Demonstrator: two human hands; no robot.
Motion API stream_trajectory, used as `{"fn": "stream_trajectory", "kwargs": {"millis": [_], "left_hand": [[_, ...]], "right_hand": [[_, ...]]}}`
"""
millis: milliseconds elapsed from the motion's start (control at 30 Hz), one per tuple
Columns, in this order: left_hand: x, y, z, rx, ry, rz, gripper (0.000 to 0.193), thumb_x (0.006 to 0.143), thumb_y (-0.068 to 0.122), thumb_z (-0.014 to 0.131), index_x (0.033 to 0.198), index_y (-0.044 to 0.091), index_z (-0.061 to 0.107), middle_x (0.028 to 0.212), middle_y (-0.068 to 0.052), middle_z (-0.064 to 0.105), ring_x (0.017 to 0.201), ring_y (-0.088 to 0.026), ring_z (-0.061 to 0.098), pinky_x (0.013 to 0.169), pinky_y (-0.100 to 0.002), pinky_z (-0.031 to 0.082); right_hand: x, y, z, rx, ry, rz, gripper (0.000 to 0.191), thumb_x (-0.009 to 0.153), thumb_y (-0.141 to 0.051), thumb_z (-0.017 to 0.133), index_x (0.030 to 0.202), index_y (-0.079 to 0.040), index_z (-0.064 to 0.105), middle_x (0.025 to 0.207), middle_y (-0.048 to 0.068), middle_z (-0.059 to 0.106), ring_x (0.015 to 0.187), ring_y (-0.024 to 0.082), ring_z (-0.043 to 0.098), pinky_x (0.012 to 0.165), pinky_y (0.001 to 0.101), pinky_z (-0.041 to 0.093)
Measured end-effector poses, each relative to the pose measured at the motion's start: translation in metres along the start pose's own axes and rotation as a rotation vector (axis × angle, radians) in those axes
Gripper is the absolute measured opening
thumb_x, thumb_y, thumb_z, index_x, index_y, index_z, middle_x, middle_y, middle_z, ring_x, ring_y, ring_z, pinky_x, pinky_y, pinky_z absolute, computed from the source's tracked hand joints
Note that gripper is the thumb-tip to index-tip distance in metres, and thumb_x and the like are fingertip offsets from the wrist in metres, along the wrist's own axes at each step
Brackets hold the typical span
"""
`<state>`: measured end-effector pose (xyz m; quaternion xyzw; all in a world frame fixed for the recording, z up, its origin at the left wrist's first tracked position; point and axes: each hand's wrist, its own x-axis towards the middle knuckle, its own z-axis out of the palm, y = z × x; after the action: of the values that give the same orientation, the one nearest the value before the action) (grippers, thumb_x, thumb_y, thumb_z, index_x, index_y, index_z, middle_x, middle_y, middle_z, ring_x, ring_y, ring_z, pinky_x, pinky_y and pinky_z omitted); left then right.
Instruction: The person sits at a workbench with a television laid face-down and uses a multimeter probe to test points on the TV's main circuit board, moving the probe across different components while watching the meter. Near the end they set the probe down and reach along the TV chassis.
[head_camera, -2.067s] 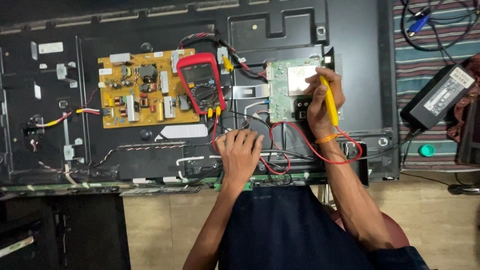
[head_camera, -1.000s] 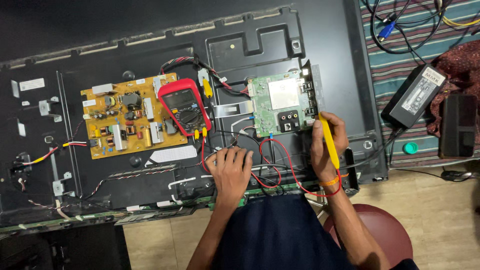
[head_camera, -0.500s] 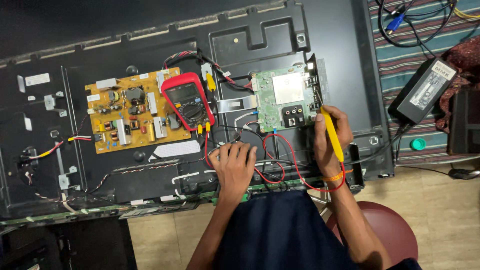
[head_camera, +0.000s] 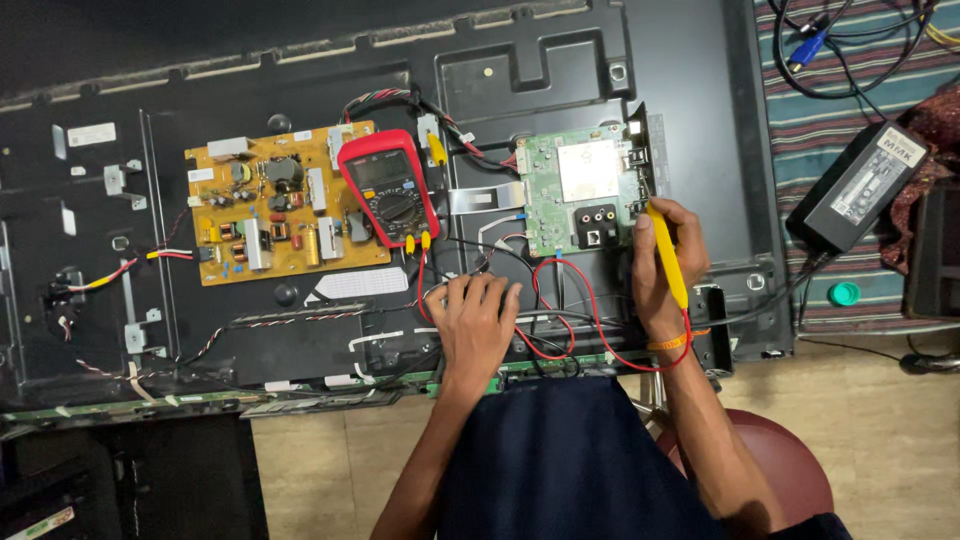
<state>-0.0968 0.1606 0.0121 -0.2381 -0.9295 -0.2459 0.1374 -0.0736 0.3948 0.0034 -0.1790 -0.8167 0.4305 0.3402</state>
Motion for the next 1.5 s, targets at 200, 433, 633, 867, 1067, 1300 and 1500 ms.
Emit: {"fn": "stream_trajectory", "kwargs": {"millis": [200,433,633,867,1067,1300,1500], "left_hand": [[-0.002,-0.003,-0.003,-0.017,-0.004,-0.001,0.019,0.093,0.027,0.074,0.098,0.010,0.074,0.103,-0.002,0.071,0.105,-0.024,0.060,0.096,-0.047,0.036],[-0.005,-0.002,-0.007,-0.032,0.011,0.010,0.018,0.093,0.027,0.074,0.098,0.010,0.074,0.103,-0.002,0.071,0.105,-0.024,0.060,0.097,-0.046,0.036],[-0.005,-0.003,-0.012,-0.052,0.005,0.012,0.018,0.093,0.027,0.074,0.098,0.010,0.073,0.102,-0.002,0.070,0.104,-0.024,0.060,0.096,-0.046,0.036],[-0.008,-0.006,-0.014,-0.075,0.023,0.018,0.018,0.093,0.026,0.075,0.097,0.008,0.073,0.101,-0.002,0.070,0.104,-0.024,0.059,0.096,-0.046,0.036],[-0.008,-0.009,-0.017,-0.086,0.036,0.023,0.018,0.093,0.025,0.075,0.097,0.008,0.073,0.101,-0.003,0.070,0.104,-0.024,0.059,0.095,-0.046,0.036],[-0.010,-0.009,-0.018,-0.097,0.030,0.021,0.018,0.093,0.025,0.075,0.098,0.007,0.073,0.101,-0.004,0.069,0.104,-0.024,0.059,0.095,-0.046,0.036],[-0.009,-0.011,-0.018,-0.103,0.011,0.009,0.018,0.092,0.024,0.074,0.098,0.007,0.073,0.100,-0.004,0.069,0.104,-0.024,0.059,0.094,-0.046,0.036]], "right_hand": [[-0.003,-0.003,0.001,-0.020,-0.014,-0.015,0.019,0.108,-0.009,0.066,0.124,0.001,0.064,0.107,0.012,0.069,0.092,0.018,0.066,0.082,0.0311,0.053],[-0.005,-0.003,0.001,-0.034,-0.006,-0.012,0.018,0.107,-0.008,0.067,0.123,0.001,0.064,0.105,0.013,0.069,0.089,0.018,0.066,0.081,0.0315,0.053],[-0.006,-0.005,0.002,-0.006,-0.014,-0.030,0.019,0.108,-0.008,0.066,0.123,0.002,0.064,0.107,0.013,0.070,0.091,0.019,0.067,0.082,0.0312,0.054],[-0.009,-0.013,0.005,-0.067,-0.013,-0.037,0.020,0.107,-0.010,0.067,0.122,0.003,0.065,0.107,0.015,0.071,0.091,0.021,0.069,0.081,0.0325,0.054],[0.005,-0.028,0.003,-0.140,-0.069,-0.219,0.023,0.107,-0.008,0.067,0.127,0.003,0.067,0.114,0.018,0.072,0.102,0.027,0.071,0.088,0.0359,0.056],[0.040,-0.032,0.022,-0.032,-0.125,-0.003,0.020,0.098,-0.012,0.073,0.111,0.001,0.067,0.100,0.015,0.073,0.089,0.024,0.073,0.080,0.0355,0.058],[0.044,-0.025,0.027,-0.143,-0.068,-0.135,0.016,0.096,-0.007,0.076,0.108,0.002,0.072,0.097,0.017,0.071,0.084,0.027,0.069,0.074,0.0372,0.054]]}}
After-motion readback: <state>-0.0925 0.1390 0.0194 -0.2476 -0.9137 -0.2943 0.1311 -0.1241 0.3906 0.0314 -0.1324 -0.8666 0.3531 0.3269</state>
